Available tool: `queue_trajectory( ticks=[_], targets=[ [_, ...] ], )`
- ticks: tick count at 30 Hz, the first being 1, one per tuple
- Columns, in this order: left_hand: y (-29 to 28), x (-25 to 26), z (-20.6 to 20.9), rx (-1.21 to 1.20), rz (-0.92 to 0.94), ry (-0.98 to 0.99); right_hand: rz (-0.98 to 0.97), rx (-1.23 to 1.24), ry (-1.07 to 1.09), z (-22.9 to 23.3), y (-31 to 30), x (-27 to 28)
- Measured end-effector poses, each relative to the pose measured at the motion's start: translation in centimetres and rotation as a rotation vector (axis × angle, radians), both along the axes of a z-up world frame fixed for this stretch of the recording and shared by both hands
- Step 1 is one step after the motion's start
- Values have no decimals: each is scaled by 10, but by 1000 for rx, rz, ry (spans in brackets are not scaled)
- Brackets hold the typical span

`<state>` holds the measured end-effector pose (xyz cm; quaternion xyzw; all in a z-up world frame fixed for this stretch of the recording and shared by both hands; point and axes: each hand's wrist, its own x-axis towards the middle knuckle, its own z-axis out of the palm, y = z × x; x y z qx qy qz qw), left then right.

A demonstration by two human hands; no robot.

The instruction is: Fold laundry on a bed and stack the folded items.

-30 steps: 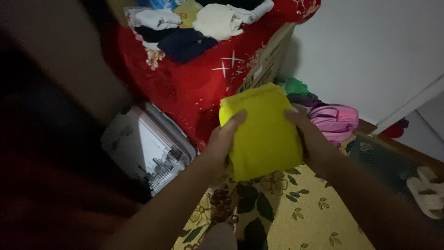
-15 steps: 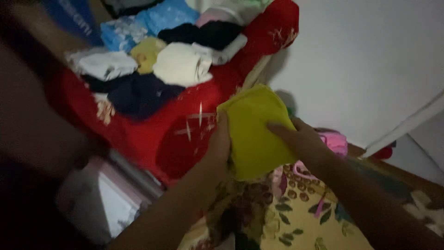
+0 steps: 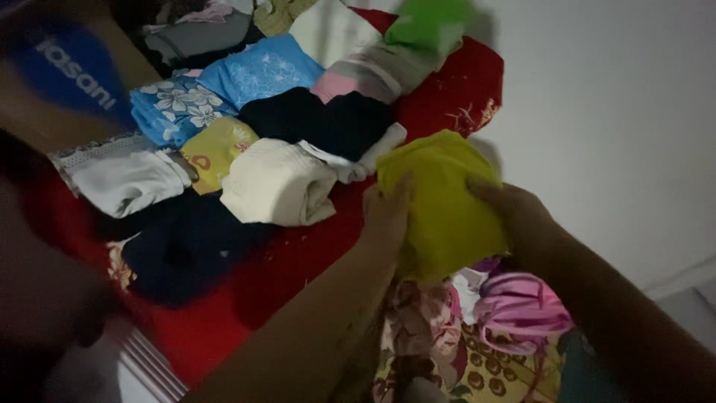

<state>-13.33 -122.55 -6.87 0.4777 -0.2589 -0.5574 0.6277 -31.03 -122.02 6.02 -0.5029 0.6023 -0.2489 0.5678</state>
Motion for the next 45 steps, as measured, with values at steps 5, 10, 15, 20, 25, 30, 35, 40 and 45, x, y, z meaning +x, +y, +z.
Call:
queue_trajectory(
  ticks=[5, 10, 15, 20, 25, 30, 35, 40, 45],
  targets=[
    [-39, -2, 20, -221, 238, -141, 24, -86, -49, -23, -105, -3],
    [-86, -1, 44, -393, 211, -290, 162, -116, -123, -35, -230, 6],
    [-151, -17, 40, -278, 535, -1065, 426, -115, -28, -45, -338, 30],
    [-200, -15, 36, -253, 418, -1475, 515, 227, 23, -66, -408, 73],
    [-212, -8, 27, -75, 288, -1493, 683, 343, -102, -119, -444, 103],
    [-220, -7, -2, 26, 228, -1709, 713, -208, -31, -172, -466, 111],
    [-219, -5, -6, 19, 228, -1752, 687, -1092, 344, -113, -414, 110],
    [-217, -7, 4, 162, 148, -1585, 1168, -1644, 111, -124, -429, 114],
    [-217, -5, 2, 285, 53, -1541, 1332, -1780, 135, -112, -419, 114]
  ],
)
